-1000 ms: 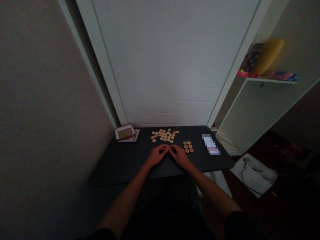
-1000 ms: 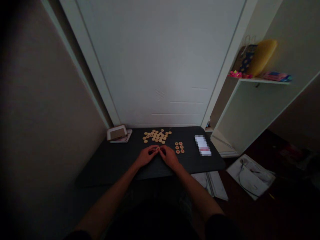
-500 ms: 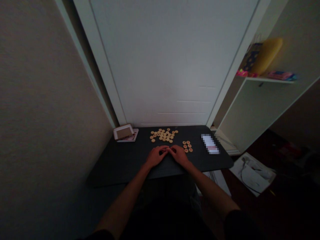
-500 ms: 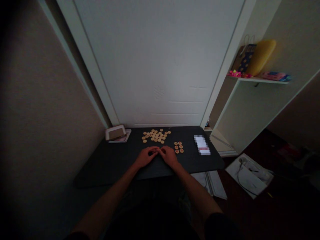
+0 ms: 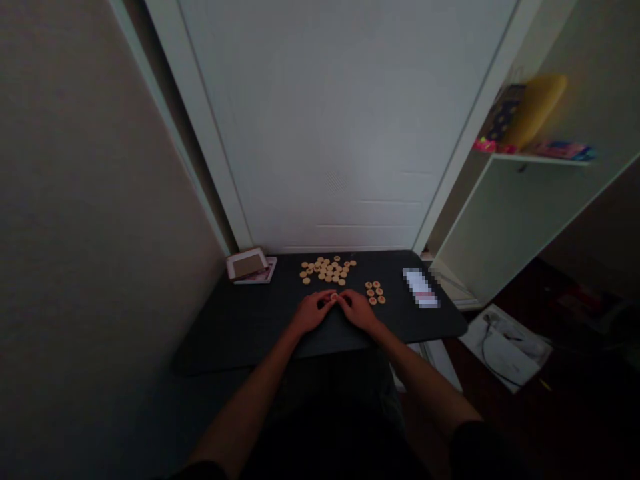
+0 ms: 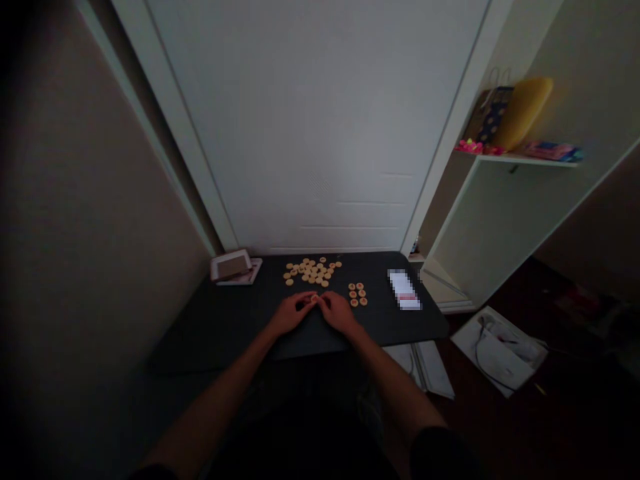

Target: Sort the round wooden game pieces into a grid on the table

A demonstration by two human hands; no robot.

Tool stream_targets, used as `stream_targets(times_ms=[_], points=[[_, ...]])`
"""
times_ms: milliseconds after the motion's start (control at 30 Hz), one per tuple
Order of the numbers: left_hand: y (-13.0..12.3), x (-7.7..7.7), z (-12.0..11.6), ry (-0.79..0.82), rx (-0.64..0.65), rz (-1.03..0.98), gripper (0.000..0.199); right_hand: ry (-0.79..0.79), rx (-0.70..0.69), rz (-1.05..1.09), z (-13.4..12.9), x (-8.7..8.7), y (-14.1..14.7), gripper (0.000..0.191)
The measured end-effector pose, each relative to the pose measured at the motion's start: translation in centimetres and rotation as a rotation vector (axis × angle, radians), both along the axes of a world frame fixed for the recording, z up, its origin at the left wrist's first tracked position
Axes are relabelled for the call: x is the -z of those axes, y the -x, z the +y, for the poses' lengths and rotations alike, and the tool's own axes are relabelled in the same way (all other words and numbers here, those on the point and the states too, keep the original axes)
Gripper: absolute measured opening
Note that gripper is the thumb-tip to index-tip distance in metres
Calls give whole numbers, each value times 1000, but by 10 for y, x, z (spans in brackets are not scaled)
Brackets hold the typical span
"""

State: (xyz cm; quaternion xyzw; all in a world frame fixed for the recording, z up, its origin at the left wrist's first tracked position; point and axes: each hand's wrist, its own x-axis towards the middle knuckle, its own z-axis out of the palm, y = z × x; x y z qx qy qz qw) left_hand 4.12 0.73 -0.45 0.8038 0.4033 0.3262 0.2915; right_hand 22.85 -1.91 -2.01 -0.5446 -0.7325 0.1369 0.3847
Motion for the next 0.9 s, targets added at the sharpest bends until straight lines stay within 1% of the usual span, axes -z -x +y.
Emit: stream_targets(times_ms=[133,267,433,533,733,900], points=[[1,0,1,9,-13,8,40,8,13,-2,-1,-1,2,28],[3,-1,1,-13,3,38,39,6,29,-8,-2,-4,3,29],[4,-1,1,-18,-34,72,38,19,51,19,-2,-4,6,33],[4,-3,0,-25,-7,64,37,27,67,36,-1,-3,8,34],[5,-9,-3,9,-35,71,38,26,68,32,2,0,7,32],[5,-10,-4,-15,-63,88,38,8,49,19,3,1,7,29]])
